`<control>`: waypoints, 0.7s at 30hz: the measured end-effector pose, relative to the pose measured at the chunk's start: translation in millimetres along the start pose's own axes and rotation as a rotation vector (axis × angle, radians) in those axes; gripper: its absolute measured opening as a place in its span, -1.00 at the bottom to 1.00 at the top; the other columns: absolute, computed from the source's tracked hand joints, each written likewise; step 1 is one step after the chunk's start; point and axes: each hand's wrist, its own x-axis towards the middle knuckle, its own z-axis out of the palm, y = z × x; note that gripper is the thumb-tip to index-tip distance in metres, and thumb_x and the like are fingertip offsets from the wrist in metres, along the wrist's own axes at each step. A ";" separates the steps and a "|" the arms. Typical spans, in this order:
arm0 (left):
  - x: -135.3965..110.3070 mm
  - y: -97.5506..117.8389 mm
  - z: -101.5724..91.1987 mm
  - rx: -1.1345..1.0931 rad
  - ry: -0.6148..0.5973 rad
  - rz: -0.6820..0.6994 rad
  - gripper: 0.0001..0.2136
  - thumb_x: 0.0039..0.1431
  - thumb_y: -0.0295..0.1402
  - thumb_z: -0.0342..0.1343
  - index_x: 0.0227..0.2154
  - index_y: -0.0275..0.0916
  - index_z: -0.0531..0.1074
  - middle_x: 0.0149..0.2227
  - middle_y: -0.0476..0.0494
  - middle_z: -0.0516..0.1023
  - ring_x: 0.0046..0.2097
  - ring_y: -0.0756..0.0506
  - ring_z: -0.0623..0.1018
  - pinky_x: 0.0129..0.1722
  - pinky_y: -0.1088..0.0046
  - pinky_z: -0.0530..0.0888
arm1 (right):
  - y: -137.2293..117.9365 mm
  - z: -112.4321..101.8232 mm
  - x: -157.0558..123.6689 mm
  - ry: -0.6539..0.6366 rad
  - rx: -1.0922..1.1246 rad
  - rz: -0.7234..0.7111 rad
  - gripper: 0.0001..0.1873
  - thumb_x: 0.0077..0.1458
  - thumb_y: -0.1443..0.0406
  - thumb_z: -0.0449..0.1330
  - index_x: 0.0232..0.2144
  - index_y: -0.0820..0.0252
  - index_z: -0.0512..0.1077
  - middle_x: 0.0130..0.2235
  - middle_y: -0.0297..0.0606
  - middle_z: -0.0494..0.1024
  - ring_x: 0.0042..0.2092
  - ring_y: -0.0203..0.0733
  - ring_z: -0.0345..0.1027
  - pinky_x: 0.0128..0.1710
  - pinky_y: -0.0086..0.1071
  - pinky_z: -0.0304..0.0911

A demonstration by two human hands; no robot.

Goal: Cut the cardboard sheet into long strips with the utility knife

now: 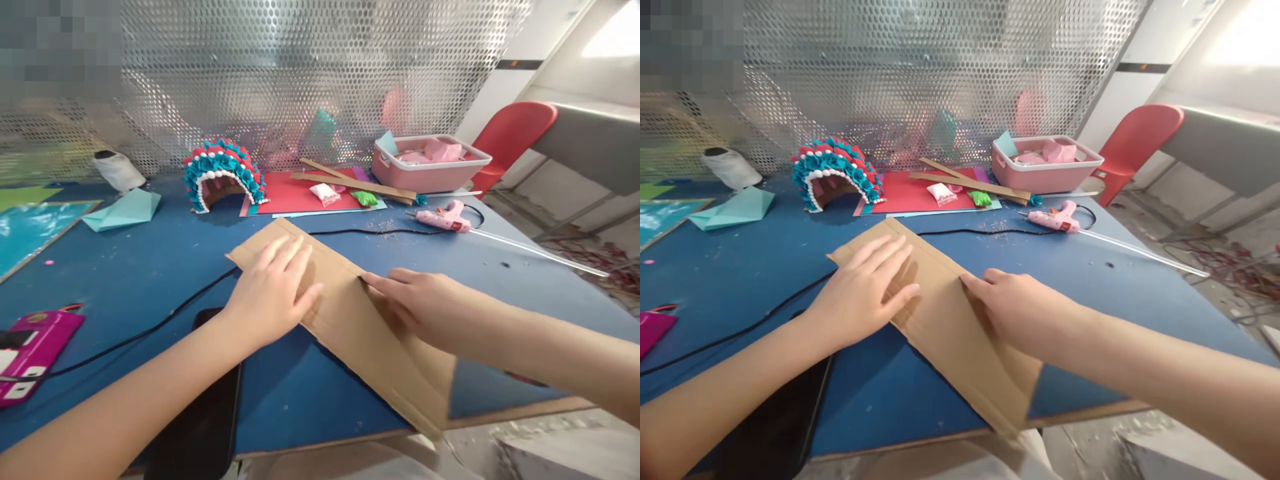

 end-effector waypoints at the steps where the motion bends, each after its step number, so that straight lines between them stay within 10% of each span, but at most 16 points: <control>1: 1.4 6.3 -1.6 -0.003 -0.031 -0.009 -0.37 0.23 -0.04 -0.08 0.18 -0.48 0.21 0.25 -0.41 0.22 0.27 -0.31 0.18 0.24 0.13 0.14 | -9.1 -7.3 11.7 -0.015 0.014 -0.013 -0.38 0.09 0.48 -0.05 0.23 0.24 0.15 -0.22 -0.12 0.50 -0.38 -0.20 0.43 -0.48 -0.40 0.15; 8: 1.4 26.9 10.2 -0.042 -0.245 -0.065 -0.17 0.15 0.16 -0.15 0.21 -0.55 0.11 0.28 -0.54 0.09 0.30 -0.38 0.11 0.20 0.04 0.17 | -46.4 -33.9 51.7 -0.100 -0.067 -0.065 -0.55 0.12 0.38 0.00 0.07 0.42 0.28 -0.26 -0.03 0.56 -0.29 -0.09 0.47 -0.49 -0.39 0.12; 21: 0.0 28.7 19.4 0.039 -0.274 -0.073 -0.13 0.19 0.17 -0.26 0.24 -0.61 0.03 0.29 -0.58 0.01 0.31 -0.39 0.07 0.19 0.03 0.17 | -37.6 -26.1 42.1 -0.191 -0.210 -0.162 -0.35 0.00 0.47 0.06 0.18 0.52 0.16 -0.33 -0.01 0.53 -0.34 -0.04 0.48 -0.57 -0.37 0.06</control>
